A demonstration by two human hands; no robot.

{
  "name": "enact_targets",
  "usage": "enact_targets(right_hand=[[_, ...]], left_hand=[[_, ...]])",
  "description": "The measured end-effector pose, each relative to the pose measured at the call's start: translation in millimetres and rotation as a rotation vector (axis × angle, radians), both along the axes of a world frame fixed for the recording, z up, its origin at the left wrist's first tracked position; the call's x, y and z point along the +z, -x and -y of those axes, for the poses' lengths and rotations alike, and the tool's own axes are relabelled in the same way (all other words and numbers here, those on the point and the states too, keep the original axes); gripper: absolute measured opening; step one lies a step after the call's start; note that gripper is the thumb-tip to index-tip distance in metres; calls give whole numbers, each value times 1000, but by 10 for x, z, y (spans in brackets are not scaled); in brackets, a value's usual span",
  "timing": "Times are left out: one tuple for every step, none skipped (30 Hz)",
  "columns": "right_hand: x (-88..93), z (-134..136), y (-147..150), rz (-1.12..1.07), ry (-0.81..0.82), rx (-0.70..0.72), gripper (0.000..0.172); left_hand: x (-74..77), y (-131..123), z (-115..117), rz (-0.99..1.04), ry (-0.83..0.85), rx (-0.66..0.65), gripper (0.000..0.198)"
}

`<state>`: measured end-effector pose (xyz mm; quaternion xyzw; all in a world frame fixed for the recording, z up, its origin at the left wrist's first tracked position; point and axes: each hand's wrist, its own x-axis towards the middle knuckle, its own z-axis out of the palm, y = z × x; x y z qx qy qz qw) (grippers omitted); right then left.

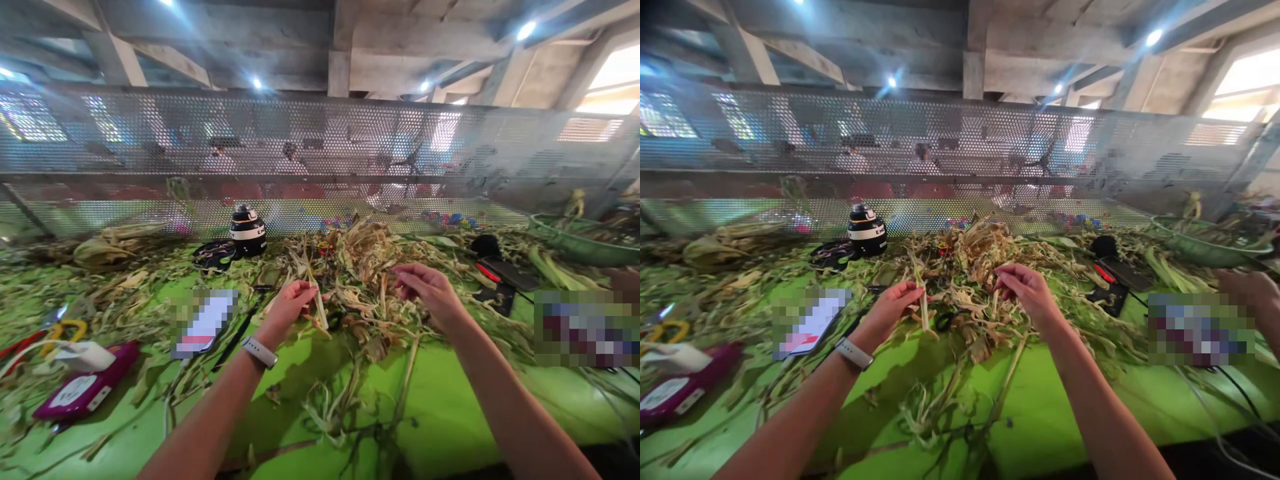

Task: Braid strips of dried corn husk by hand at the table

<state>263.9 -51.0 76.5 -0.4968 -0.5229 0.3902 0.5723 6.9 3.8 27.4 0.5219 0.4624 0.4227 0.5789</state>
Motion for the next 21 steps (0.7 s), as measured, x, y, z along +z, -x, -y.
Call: enact_targets(right_hand=[[34, 45, -44, 56, 19, 20, 21], [50, 99, -78, 122, 46, 50, 19], [49, 161, -104, 194, 79, 88, 18], [35, 227, -123, 271, 111, 129, 16], [12, 297, -139, 355, 139, 169, 14], [-16, 367, -157, 447, 160, 206, 13], [-45, 437, -180, 541, 173, 238, 12], [-72, 502, -210, 633, 180, 263, 13], [-94, 562, -248, 717, 182, 274, 14], [-111, 614, -294, 784, 177, 270, 14], [-122, 658, -343, 833, 167, 255, 15], [-126, 693, -391, 866, 155, 234, 15], [-124, 719, -431, 888, 142, 211, 15], [-115, 734, -458, 904, 135, 196, 15], [-101, 739, -466, 922, 133, 190, 16], [-83, 731, -451, 946, 134, 192, 17], [-63, 708, -410, 978, 129, 196, 18], [-43, 671, -342, 1017, 117, 201, 19], [-27, 618, -251, 1059, 94, 201, 20], [-19, 550, -138, 1091, 54, 207, 20], [-22, 470, -9, 1114, 20, 225, 21]], left_hand=[[-5, 8, -5, -2, -7, 7, 27], [-10, 12, -8, 5, -14, 14, 27], [-16, 14, -10, 21, -16, 16, 26], [-22, 16, -12, 45, -15, 20, 26], [-27, 18, -14, 74, -13, 24, 25], [-29, 21, -16, 104, -10, 30, 24], [-29, 26, -19, 129, -6, 41, 23], [-24, 33, -22, 146, -2, 54, 22], [-15, 40, -26, 160, 0, 69, 21], [-2, 49, -29, 172, -1, 84, 21], [13, 58, -33, 187, -2, 97, 22], [29, 67, -38, 207, -4, 107, 23], [44, 77, -42, 230, -7, 116, 25], [56, 87, -47, 254, -14, 126, 27], [65, 96, -52, 275, -19, 135, 29], [69, 104, -57, 292, -24, 144, 30], [68, 110, -61, 304, -29, 150, 31], [63, 113, -65, 311, -34, 153, 31], [55, 114, -68, 315, -39, 154, 31], [45, 113, -71, 317, -42, 152, 31], [33, 112, -74, 316, -42, 151, 31]])
